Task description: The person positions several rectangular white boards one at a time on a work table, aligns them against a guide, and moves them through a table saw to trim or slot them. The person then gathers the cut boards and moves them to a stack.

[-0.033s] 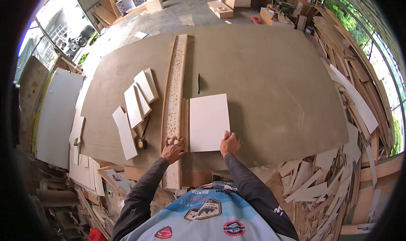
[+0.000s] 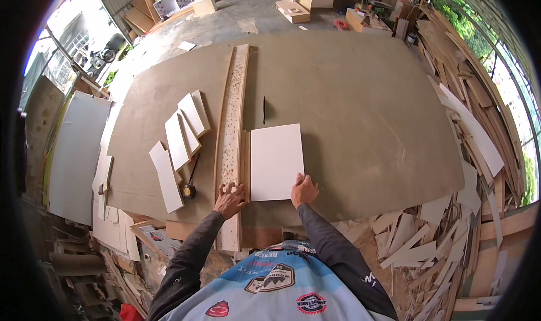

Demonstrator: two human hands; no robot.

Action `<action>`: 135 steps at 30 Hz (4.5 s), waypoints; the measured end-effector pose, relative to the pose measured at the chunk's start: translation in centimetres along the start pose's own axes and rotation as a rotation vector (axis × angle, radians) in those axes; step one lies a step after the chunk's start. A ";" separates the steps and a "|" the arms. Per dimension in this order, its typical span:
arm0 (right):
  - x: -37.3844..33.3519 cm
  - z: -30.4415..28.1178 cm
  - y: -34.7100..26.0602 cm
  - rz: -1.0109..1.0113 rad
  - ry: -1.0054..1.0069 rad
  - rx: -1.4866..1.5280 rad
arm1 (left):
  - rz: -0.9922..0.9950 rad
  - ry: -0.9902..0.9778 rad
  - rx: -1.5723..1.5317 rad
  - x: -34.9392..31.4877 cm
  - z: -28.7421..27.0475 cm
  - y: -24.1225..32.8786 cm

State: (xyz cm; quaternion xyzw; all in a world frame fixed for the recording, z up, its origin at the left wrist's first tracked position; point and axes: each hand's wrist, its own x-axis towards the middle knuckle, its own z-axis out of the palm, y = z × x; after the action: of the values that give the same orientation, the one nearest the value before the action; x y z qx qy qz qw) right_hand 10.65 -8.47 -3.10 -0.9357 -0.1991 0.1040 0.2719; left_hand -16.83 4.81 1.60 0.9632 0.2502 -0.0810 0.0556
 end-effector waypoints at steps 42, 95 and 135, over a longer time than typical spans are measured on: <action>4.1 -4.5 3.2 -0.845 -0.508 -0.072 | -0.035 -0.114 -0.014 1.6 -1.9 1.3; 9.5 -4.4 -1.7 -1.332 -0.305 -0.602 | -0.104 -0.145 0.096 10.2 -2.8 -0.9; 21.0 -1.3 -10.2 -1.245 -0.245 -0.785 | -0.093 -0.148 0.209 24.2 -5.9 -8.1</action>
State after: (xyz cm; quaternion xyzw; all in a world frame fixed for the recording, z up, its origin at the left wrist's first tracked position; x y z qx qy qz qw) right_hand 26.73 7.86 1.80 -0.6599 -0.7436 -0.0442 -0.0980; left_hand 0.81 24.18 2.43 0.9425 0.2802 -0.1797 -0.0306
